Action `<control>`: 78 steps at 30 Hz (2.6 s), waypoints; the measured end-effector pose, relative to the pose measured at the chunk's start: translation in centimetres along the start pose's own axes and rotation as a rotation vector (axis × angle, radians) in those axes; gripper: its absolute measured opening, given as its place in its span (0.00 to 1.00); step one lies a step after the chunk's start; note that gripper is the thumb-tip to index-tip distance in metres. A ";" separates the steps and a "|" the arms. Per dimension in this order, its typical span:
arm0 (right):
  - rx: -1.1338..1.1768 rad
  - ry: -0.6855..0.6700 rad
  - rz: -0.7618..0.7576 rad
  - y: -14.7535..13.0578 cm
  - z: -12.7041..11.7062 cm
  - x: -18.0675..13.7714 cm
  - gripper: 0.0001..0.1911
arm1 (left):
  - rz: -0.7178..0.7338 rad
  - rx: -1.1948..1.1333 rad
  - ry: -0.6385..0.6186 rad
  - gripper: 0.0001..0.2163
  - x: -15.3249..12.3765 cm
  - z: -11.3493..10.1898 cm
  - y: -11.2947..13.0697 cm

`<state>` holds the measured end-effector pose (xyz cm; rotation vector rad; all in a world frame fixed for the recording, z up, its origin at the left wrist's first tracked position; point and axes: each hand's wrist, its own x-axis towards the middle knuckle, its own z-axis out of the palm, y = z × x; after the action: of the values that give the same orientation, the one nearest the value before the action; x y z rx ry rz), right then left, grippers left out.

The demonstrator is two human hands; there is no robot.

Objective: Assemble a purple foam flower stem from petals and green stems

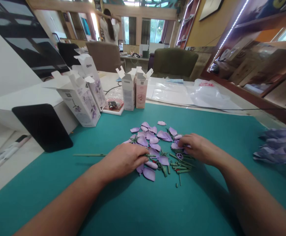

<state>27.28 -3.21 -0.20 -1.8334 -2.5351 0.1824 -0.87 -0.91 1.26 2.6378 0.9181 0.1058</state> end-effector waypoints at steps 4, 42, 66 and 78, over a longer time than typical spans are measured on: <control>0.042 0.146 0.003 -1.0 0.6 0.9 0.15 | -0.001 0.009 -0.006 0.10 0.1 0.2 -0.1; 1.263 0.296 0.253 -7.8 0.5 2.1 0.16 | -0.055 -0.096 0.160 0.13 0.4 0.6 -0.3; 1.460 0.355 0.221 -9.3 1.7 2.4 0.18 | -0.117 -0.163 0.198 0.12 0.3 0.2 0.4; 1.459 0.391 0.202 -9.6 1.9 2.5 0.16 | -0.127 -0.132 0.195 0.12 0.3 0.3 0.5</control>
<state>17.24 -3.97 -1.28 -1.2070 -1.1771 1.1317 -0.28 -1.12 1.14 2.4724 1.0995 0.3838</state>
